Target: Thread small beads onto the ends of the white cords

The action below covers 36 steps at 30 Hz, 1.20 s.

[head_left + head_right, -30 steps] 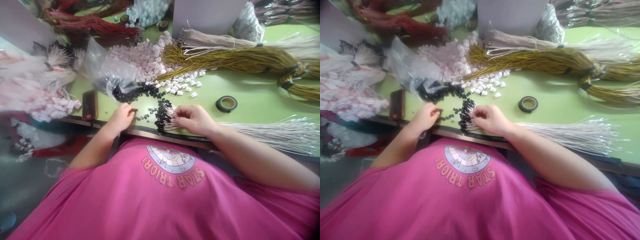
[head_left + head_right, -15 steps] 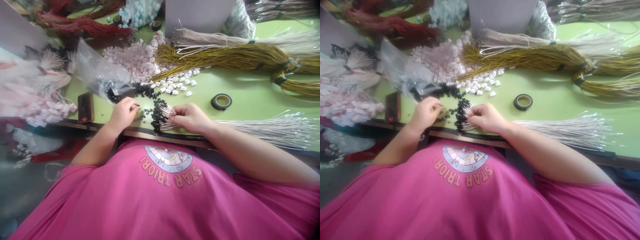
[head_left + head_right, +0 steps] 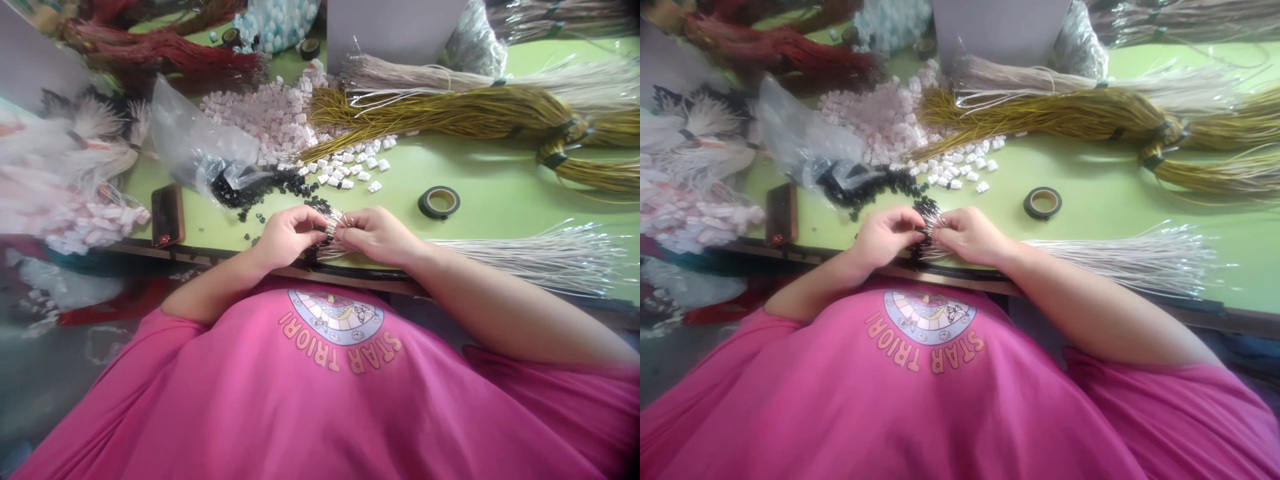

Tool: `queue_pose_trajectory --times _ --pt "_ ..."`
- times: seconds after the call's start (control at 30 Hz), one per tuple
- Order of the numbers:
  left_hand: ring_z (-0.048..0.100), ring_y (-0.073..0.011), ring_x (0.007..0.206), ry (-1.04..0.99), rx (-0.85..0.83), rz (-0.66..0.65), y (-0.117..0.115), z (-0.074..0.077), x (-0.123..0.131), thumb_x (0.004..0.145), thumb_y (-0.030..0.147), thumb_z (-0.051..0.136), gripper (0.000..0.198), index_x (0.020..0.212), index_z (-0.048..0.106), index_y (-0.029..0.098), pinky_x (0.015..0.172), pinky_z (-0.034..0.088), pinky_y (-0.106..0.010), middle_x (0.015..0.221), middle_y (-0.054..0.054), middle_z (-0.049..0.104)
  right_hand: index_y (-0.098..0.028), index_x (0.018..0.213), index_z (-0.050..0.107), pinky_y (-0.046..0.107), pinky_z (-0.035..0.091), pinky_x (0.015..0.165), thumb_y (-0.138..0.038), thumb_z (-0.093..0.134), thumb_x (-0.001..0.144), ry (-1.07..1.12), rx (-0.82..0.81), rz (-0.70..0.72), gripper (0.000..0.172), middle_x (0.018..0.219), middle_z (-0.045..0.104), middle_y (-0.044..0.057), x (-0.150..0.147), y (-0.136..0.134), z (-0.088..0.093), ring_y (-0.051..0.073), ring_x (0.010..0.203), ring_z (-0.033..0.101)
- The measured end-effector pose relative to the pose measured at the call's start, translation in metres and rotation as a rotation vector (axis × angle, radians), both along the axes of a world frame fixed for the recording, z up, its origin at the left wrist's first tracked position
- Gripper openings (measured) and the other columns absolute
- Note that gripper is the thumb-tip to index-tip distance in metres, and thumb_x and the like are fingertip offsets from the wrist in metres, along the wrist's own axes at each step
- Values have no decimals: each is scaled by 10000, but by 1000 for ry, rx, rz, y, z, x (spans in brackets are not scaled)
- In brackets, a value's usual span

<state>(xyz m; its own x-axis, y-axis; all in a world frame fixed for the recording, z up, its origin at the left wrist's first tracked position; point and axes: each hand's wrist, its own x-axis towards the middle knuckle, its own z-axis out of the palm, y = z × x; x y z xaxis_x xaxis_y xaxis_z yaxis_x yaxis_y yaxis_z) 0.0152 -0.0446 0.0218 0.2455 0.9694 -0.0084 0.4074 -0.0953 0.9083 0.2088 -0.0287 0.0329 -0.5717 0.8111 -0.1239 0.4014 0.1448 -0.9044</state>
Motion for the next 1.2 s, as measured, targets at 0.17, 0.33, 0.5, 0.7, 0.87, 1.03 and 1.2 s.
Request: queue_pose_trajectory --times 0.17,0.33,0.5,0.7,0.87,1.03,1.2 --pt "616 -138 751 -75 -57 24 -1 0 1 644 237 732 175 793 673 168 732 519 -296 766 -20 659 -143 633 576 218 352 534 -224 463 772 -10 29 -5 196 563 507 -28 0 1 -2 71 534 438" --pt "619 -131 727 -80 -91 43 -3 3 3 628 248 745 201 800 686 164 722 519 -291 776 -24 673 -138 668 604 222 357 550 -252 476 779 -12 23 -19 204 580 525 -22 1 1 -3 78 550 451" --pt "626 -128 730 -77 -68 25 -3 2 5 639 206 731 155 780 690 157 712 517 -278 785 -29 680 -138 676 605 219 354 551 -306 484 792 1 -31 26 238 586 517 -24 -1 0 -2 78 560 445" --pt "621 -129 740 -15 65 -47 -3 -1 9 674 173 708 100 771 692 161 702 506 -272 787 -32 668 -133 685 625 228 354 568 -319 500 788 -17 -16 14 246 584 525 -22 -4 -1 -2 81 570 450" --pt "584 -122 752 170 234 -122 -5 5 -6 736 194 663 122 856 672 175 664 479 -262 848 -38 637 -137 730 679 244 377 589 -269 558 738 -11 136 -70 179 675 592 14 0 1 -5 91 596 484" --pt "566 -147 760 536 345 7 5 11 -55 792 247 599 160 930 668 204 678 464 -289 895 -49 645 -124 811 698 265 432 588 -256 622 674 84 -72 -185 206 696 643 40 3 1 -4 113 593 545" --pt "573 -187 790 852 278 13 11 -1 -94 802 244 543 178 905 687 216 718 459 -323 888 -57 641 -134 819 681 275 471 600 -245 636 658 183 -204 -182 199 722 668 47 1 0 -4 133 625 586"
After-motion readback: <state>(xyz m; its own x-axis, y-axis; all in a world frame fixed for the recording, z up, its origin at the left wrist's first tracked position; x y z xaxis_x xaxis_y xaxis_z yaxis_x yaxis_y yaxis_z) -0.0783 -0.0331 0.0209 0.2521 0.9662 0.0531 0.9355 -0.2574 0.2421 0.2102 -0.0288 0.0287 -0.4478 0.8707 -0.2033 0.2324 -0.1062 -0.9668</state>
